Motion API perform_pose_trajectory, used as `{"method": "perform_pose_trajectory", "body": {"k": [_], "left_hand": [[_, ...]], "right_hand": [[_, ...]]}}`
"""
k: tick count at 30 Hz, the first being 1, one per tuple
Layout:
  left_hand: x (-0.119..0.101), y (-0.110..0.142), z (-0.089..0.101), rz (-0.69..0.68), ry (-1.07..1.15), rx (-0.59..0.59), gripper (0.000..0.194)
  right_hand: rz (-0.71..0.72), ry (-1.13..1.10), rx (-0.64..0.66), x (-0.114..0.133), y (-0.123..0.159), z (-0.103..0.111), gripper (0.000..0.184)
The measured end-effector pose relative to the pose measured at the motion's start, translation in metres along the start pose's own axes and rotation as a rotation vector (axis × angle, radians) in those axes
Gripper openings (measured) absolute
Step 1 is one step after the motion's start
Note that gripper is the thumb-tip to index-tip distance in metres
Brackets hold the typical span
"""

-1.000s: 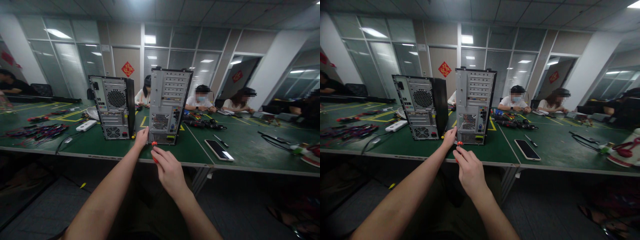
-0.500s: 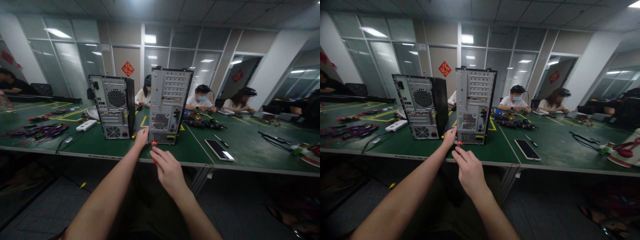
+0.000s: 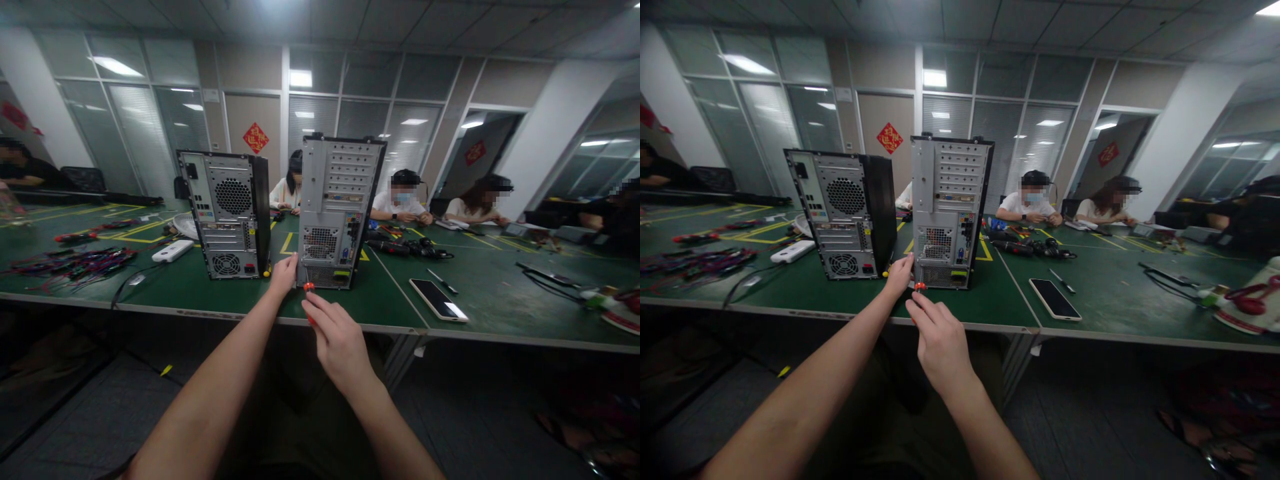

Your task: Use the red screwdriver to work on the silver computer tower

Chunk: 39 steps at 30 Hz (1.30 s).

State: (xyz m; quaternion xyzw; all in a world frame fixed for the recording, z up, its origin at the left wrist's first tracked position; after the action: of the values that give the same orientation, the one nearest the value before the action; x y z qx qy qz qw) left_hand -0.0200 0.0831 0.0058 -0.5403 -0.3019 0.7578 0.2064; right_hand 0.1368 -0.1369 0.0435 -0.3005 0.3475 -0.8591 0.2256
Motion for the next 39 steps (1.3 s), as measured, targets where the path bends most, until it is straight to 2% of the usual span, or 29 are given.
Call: {"method": "perform_pose_trajectory", "body": {"k": [4,7,12,15,21,24,29,35,39], "left_hand": [[0.0015,-0.0003,-0.0002,0.003,-0.002,0.009,0.065],[0.0028,-0.0002,-0.0004,0.016,0.001,0.011,0.065],[0.0016,0.0005,-0.0001,0.007,0.018,-0.001,0.064],[0.001,0.0006,-0.0001,0.007,0.023,-0.008,0.064],[0.0041,0.0004,-0.0005,0.013,0.026,-0.001,0.064],[0.0051,0.0003,-0.0006,0.008,0.026,0.004,0.065],[0.0036,-0.0001,-0.0006,0.004,0.026,-0.007,0.066],[0.002,-0.0001,-0.0007,0.015,0.031,-0.008,0.066],[0.0004,0.0003,-0.0005,0.015,0.032,-0.008,0.065]], "right_hand": [[-0.072,-0.077,-0.065,-0.0035,0.0017,-0.0033,0.029],[-0.113,-0.108,-0.094,-0.005,0.0018,-0.0042,0.028],[-0.007,-0.034,-0.017,0.0005,-0.0006,0.0011,0.04],[0.006,-0.002,0.024,0.0026,-0.001,0.0025,0.044],[-0.103,-0.086,-0.066,-0.0037,0.0007,-0.0033,0.028],[-0.087,-0.094,-0.065,-0.0038,0.0001,-0.0025,0.03],[0.001,0.017,0.016,0.0006,-0.0007,0.002,0.041],[-0.106,-0.051,-0.072,-0.0034,0.0017,-0.0021,0.027],[-0.067,-0.072,-0.09,-0.0023,0.001,-0.0013,0.031]]}}
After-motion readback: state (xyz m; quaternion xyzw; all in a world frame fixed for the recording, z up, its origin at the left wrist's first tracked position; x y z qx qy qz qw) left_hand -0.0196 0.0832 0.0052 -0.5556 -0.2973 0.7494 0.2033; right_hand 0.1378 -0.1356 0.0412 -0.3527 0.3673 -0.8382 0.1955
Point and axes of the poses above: each hand's wrist, its own y-axis away from the middle knuckle, its own z-axis out of the back of the hand, x = y × z, the point moved 1 cm from there along -y, towards the middle knuckle, and after that the axes turned 12 degrees about -z, right-handed, at the moved point
